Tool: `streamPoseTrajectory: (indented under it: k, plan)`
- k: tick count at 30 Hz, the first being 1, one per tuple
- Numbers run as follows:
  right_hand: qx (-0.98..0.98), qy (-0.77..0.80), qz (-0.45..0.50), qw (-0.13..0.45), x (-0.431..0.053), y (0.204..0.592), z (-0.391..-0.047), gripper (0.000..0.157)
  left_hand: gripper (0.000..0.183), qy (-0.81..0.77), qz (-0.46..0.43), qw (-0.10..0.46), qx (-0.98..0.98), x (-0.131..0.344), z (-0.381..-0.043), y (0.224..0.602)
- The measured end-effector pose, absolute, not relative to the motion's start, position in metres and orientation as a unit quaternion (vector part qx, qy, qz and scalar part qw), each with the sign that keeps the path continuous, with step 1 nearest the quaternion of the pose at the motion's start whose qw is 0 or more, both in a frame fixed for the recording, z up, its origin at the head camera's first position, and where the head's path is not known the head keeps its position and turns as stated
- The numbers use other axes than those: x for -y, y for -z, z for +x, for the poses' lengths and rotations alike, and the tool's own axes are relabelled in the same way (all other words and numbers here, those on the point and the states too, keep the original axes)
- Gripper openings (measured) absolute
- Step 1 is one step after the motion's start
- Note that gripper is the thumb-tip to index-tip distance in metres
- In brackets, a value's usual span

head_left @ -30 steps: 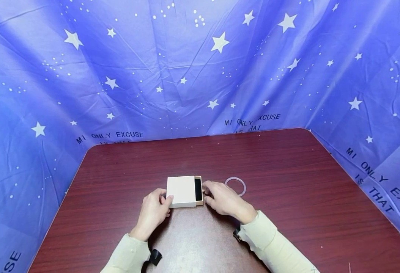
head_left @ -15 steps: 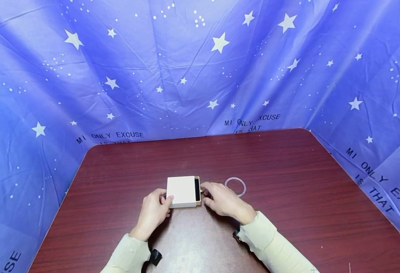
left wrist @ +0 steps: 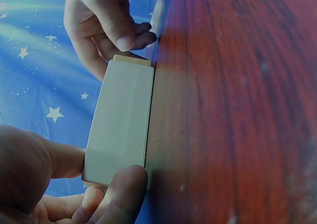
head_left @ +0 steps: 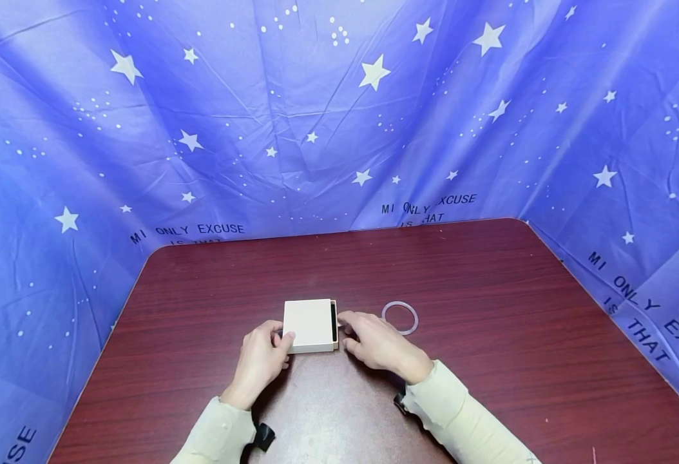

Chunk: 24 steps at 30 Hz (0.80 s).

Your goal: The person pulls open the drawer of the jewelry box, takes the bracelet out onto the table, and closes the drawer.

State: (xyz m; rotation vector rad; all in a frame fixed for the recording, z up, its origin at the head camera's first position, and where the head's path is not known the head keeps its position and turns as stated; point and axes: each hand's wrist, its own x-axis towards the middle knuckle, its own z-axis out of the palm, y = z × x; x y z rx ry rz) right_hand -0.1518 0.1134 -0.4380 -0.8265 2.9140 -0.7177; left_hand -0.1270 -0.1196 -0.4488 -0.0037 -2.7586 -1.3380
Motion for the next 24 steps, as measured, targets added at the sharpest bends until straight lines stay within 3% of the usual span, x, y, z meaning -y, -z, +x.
streamPoseTrajectory:
  k: [9, 24]
  plan:
    - [-0.936, 0.219, -0.275, 0.023, -0.1131, 0.4384, -0.1504, 0.045, 0.03, 0.435, -0.001, 0.036, 0.9, 0.1197, -0.1267, 0.4488]
    - [-0.941, 0.205, -0.268, 0.033, -0.1131, 0.4381, -0.15, 0.048, 0.031, 0.437, -0.002, 0.037, 0.899, 0.1196, -0.1276, 0.4494]
